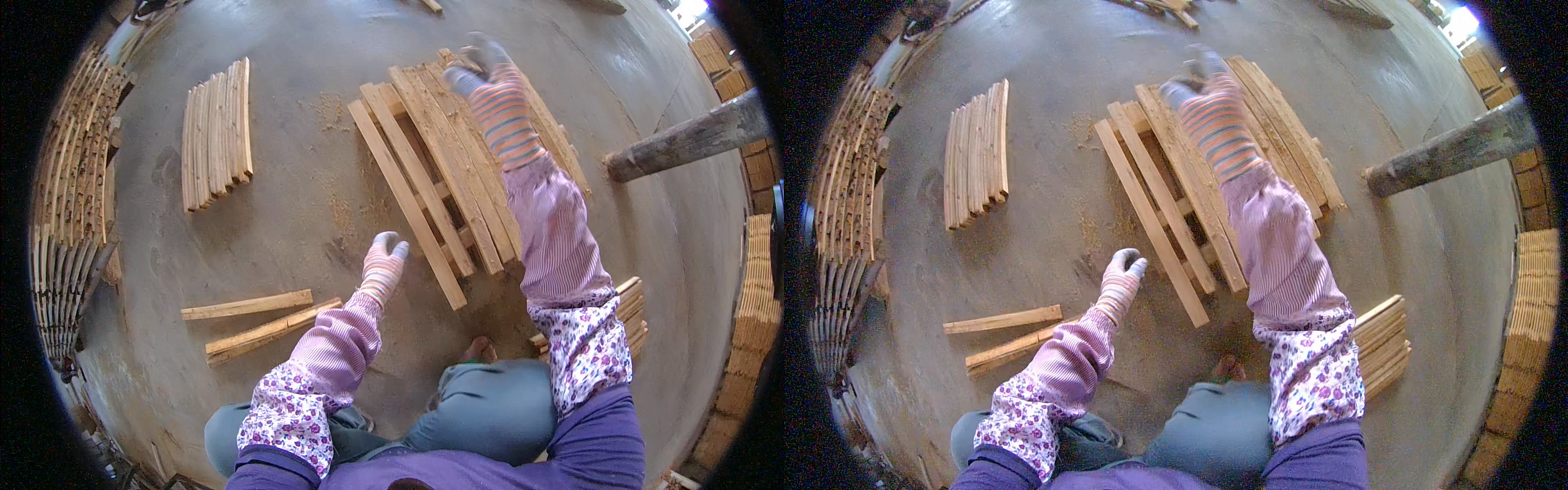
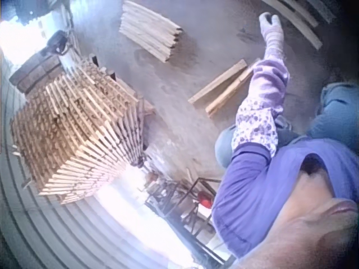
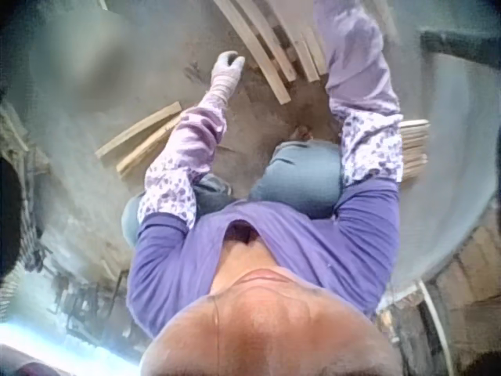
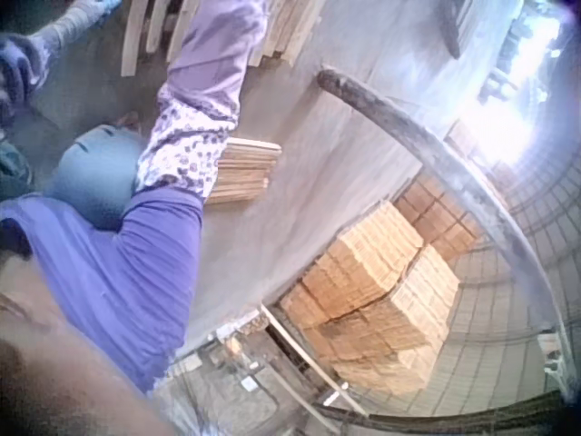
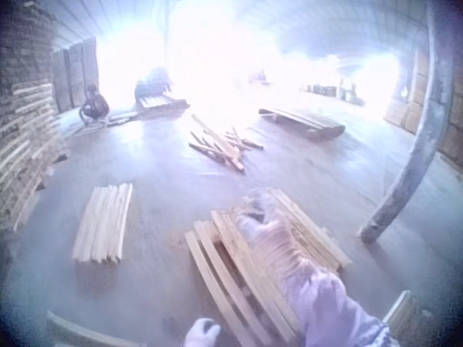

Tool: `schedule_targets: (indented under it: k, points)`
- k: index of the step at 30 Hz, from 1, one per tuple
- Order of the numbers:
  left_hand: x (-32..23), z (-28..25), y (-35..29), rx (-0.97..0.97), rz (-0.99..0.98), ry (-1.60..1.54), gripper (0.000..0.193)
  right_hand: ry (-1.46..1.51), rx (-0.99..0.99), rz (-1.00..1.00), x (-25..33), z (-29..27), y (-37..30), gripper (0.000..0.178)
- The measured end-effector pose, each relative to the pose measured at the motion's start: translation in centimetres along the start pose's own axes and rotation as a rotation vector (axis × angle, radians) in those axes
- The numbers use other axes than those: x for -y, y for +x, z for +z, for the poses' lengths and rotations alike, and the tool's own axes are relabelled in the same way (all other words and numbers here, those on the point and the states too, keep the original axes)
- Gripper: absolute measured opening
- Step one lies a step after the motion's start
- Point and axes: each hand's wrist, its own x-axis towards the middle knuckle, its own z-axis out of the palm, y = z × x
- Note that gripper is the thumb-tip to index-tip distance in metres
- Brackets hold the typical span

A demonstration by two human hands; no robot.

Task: The person lifts a stack of wooden planks and places them on the floor, then sits and assembles small wooden frames by arranging planks in a grid pattern. The person continues to build multiple frames and stacks them nearby.

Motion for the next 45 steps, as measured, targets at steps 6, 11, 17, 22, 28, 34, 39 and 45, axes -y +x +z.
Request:
schedule_targets:
  k: [6,11,17,22,28,34,39,45]
  points:
    - [0.8,2.7,-1.1,0.119,-0.076,-0.017,0.068,-0.384,0.563,0.317,-5.6,0.2,-11.5,0.047]
    - [0.2,4.4,-1.2,0.144,-0.126,-0.285,0.057,-0.909,0.723,0.36,-9.9,-2.1,-17.9,0.043]
    - [0.6,3.7,0.2,-0.026,-0.051,-0.653,0.046,-1.229,0.769,0.544,-11.2,0.6,-23.0,0.076]
    - [-0.8,1.7,-0.4,0.032,-0.103,-0.917,0.037,-1.08,0.833,0.607,-10.7,-0.1,-21.6,0.076]
    - [-2.4,0.9,-0.3,0.018,-0.213,-1.02,0.051,-0.691,0.508,0.386,-13.0,-1.6,-22.2,0.049]
    - [-3.1,-2.0,-0.3,-0.001,-0.167,-1.023,0.057,-0.428,-0.062,0.378,-12.5,-6.5,-31.0,0.036]
    - [-5.3,-0.8,-0.6,-0.006,-0.111,-0.816,0.056,-0.616,-0.336,0.761,-15.9,-12.6,-41.6,0.052]
    - [-3.0,0.5,0.8,0.078,-0.139,-0.755,0.052,-0.899,-0.602,1.022,-19.5,-17.8,-41.2,0.057]
